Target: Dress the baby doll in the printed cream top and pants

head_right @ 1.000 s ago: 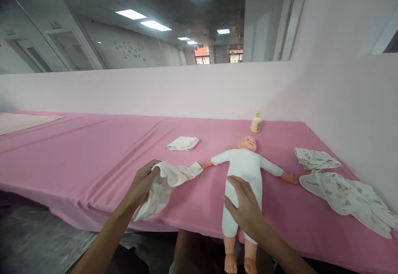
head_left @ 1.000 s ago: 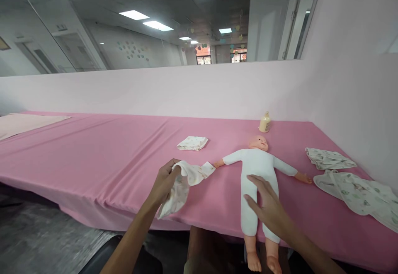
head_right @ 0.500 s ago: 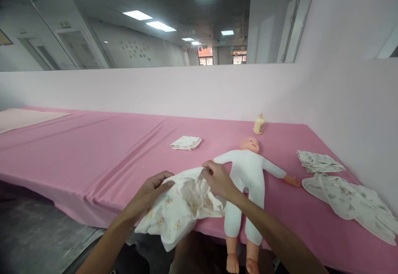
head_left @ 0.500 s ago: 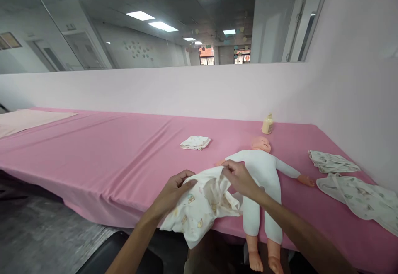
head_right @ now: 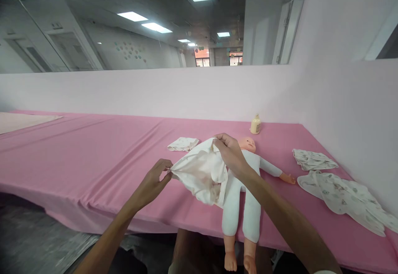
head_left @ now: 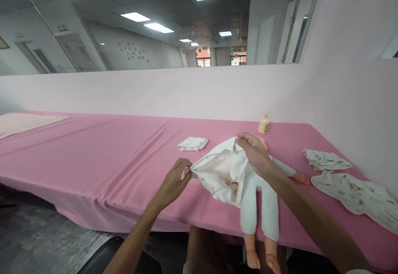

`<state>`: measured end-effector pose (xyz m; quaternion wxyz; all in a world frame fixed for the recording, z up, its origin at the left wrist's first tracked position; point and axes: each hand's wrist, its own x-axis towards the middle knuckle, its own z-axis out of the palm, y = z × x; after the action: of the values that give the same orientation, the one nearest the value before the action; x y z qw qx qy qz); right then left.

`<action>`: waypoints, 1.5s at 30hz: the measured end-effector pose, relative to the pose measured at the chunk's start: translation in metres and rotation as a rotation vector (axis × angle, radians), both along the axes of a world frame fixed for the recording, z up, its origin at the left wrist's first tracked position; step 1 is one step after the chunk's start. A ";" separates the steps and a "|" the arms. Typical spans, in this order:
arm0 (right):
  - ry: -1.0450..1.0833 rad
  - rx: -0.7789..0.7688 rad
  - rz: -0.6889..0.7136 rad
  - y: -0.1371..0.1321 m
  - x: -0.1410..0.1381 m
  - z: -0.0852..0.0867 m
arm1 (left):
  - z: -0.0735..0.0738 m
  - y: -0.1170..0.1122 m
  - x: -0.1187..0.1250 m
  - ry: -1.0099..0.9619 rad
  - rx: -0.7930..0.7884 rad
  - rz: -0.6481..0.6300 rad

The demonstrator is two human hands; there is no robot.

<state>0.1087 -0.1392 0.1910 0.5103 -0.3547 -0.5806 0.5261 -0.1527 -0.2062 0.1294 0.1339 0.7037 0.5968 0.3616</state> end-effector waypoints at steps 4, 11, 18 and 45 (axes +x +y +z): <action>0.010 -0.001 0.034 -0.010 -0.003 0.003 | -0.006 0.004 0.009 -0.291 -0.138 -0.147; -0.026 0.027 0.059 -0.015 -0.012 0.001 | -0.010 -0.003 0.059 -0.419 -0.285 -0.218; -0.034 -0.055 0.043 -0.010 -0.023 -0.012 | -0.049 -0.016 0.093 -0.211 0.302 0.233; -0.822 0.390 0.373 -0.073 -0.027 -0.106 | -0.067 -0.071 0.036 -1.426 -0.414 0.204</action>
<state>0.0816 -0.2119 0.0850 0.1927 -0.3207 -0.8753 0.3064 -0.1166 -0.2767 0.0629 0.5837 0.2003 0.4834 0.6209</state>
